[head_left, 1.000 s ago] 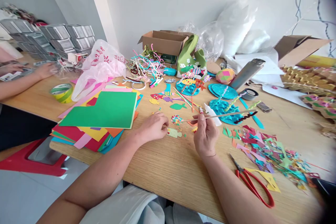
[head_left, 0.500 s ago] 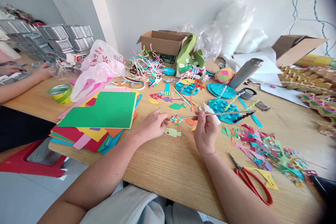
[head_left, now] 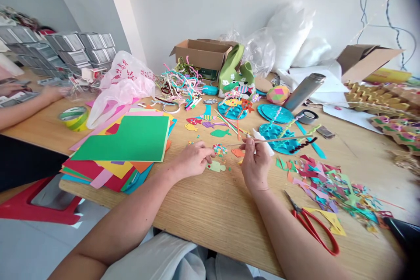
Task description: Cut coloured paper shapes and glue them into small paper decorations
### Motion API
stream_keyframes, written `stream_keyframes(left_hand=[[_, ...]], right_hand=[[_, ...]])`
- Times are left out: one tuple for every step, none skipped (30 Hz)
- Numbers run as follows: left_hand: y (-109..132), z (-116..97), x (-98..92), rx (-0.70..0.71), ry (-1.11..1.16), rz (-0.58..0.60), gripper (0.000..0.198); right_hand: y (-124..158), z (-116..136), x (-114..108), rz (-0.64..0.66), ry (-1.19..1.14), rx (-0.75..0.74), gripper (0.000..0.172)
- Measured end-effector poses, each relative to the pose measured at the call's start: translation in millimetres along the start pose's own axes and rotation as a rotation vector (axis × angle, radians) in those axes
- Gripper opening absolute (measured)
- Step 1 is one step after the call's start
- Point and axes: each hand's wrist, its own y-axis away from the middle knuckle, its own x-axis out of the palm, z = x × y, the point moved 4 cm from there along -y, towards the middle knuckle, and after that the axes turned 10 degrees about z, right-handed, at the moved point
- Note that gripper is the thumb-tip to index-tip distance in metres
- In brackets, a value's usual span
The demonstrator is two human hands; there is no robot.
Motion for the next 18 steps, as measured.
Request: stream_keyframes(left_hand=[[-0.1, 0.4, 0.3, -0.001, -0.005, 0.010, 0.039], [-0.2, 1.0, 0.5, -0.003, -0.008, 0.015, 0.038], [-0.2, 1.5, 0.8, -0.003, -0.008, 0.019, 0.038], [-0.3, 1.9, 1.0, 0.000, -0.004, 0.019, 0.038], [-0.2, 2.0, 1.1, 0.004, 0.002, 0.017, 0.038], [-0.2, 1.9, 1.0, 0.008, 0.009, 0.011, 0.038], [-0.1, 1.7, 0.7, 0.011, 0.017, 0.001, 0.038], [0.1, 1.4, 0.2, 0.014, 0.024, -0.010, 0.038], [0.3, 1.1, -0.3, 0.015, 0.028, -0.022, 0.038], [0.4, 1.0, -0.8, 0.015, 0.027, -0.032, 0.038], [0.5, 1.1, -0.9, 0.012, 0.021, -0.036, 0.037], [0.5, 1.3, -0.8, 0.010, 0.012, -0.035, 0.037], [0.4, 1.8, -0.3, 0.008, 0.001, -0.029, 0.036], [0.2, 2.3, 0.4, 0.008, -0.009, -0.022, 0.036], [0.0, 3.0, 1.1, 0.009, -0.015, -0.017, 0.035], [-0.2, 3.5, 1.7, 0.011, -0.014, -0.016, 0.035], [-0.4, 4.0, 2.1, 0.015, -0.010, -0.019, 0.035], [-0.5, 4.3, 2.3, 0.017, -0.002, -0.027, 0.036]], right_hand=[[0.3, -0.5, 0.1, 0.004, -0.005, 0.001, 0.035], [0.6, -0.8, 0.2, 0.007, -0.010, 0.001, 0.035], [0.7, -1.1, 0.3, 0.010, -0.014, 0.001, 0.035], [0.8, -1.3, 0.3, 0.012, -0.016, 0.003, 0.035], [0.8, -1.5, 0.4, 0.015, -0.016, 0.007, 0.036], [0.8, -1.8, 0.4, 0.017, -0.016, 0.013, 0.036], [0.8, -2.2, 0.5, 0.020, -0.014, 0.019, 0.037], [0.7, -2.5, 0.6, 0.022, -0.011, 0.025, 0.039], [0.7, -3.0, 0.6, 0.022, -0.009, 0.031, 0.040], [0.7, -3.4, 0.7, 0.023, -0.010, 0.035, 0.040], [0.7, -3.8, 0.9, 0.026, -0.013, 0.038, 0.041], [0.8, -4.1, 1.0, 0.028, -0.016, 0.039, 0.041], [0.8, -4.4, 1.1, 0.030, -0.018, 0.041, 0.041], [0.9, -4.7, 1.1, 0.030, -0.019, 0.043, 0.041], [1.1, -5.0, 1.1, 0.028, -0.019, 0.045, 0.041], [1.2, -5.2, 1.2, 0.028, -0.018, 0.047, 0.041], [1.3, -5.6, 1.2, 0.026, -0.018, 0.049, 0.041], [1.5, -5.9, 1.3, 0.026, -0.019, 0.050, 0.041]])
